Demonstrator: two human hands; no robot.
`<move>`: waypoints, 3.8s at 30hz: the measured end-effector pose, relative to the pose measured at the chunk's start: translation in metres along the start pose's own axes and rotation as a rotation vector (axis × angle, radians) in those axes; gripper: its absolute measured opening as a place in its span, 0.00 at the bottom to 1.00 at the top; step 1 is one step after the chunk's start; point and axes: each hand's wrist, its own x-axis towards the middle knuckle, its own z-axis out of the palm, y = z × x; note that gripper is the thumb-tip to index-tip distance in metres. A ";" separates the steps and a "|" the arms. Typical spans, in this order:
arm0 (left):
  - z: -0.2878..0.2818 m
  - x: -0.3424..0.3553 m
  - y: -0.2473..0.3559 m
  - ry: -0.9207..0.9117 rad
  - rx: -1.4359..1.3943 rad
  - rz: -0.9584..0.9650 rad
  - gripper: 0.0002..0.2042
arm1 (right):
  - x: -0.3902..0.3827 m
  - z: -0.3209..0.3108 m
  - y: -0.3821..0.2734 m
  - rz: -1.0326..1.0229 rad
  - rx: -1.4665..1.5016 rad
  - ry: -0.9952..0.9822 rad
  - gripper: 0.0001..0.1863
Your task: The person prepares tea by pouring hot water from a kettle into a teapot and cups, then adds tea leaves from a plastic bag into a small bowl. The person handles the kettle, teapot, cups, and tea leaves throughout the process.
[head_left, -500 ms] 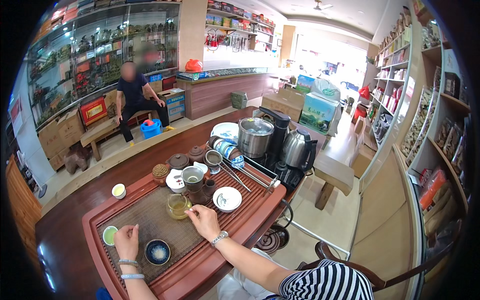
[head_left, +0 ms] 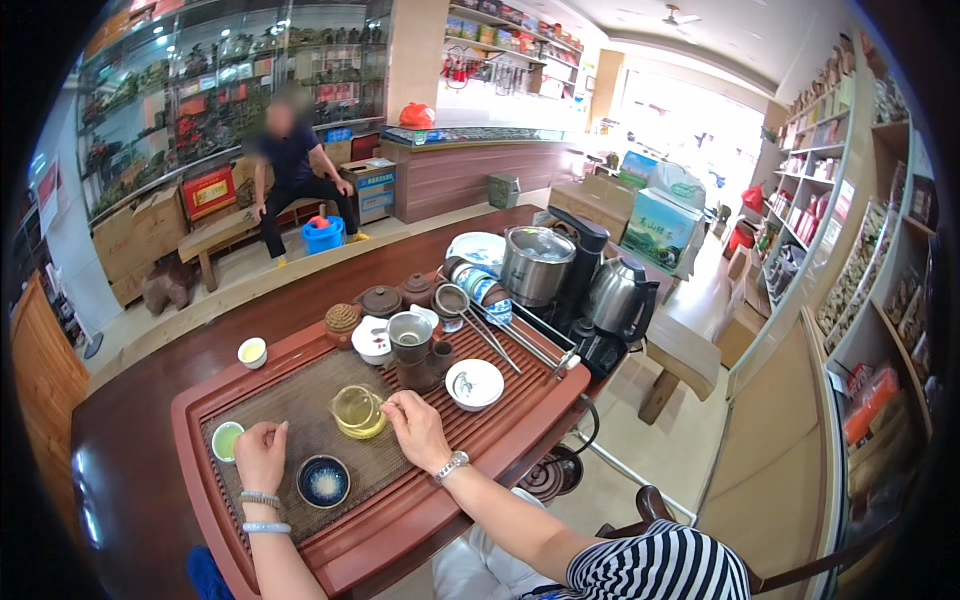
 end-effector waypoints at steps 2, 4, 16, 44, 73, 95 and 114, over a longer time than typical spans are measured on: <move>-0.004 -0.001 -0.003 0.033 0.017 0.022 0.11 | 0.003 0.001 -0.009 -0.055 0.024 -0.024 0.08; -0.007 -0.003 -0.002 0.051 0.026 0.018 0.11 | 0.006 -0.002 -0.016 -0.072 0.050 -0.077 0.08; -0.008 -0.002 0.002 -0.046 0.054 -0.139 0.12 | 0.030 -0.038 -0.042 -0.111 0.100 -0.391 0.07; -0.013 -0.001 0.010 -0.074 0.053 -0.162 0.14 | 0.070 -0.046 -0.096 -0.566 -0.300 -0.681 0.09; -0.008 -0.003 0.005 -0.037 0.027 -0.126 0.13 | 0.002 -0.019 0.025 0.653 0.626 -0.114 0.14; -0.006 -0.002 0.007 -0.010 0.023 -0.071 0.12 | 0.032 -0.144 0.027 -0.085 -0.573 -0.107 0.10; 0.001 -0.002 -0.002 0.009 0.041 -0.036 0.11 | 0.051 -0.169 0.033 -0.249 -0.444 -0.086 0.08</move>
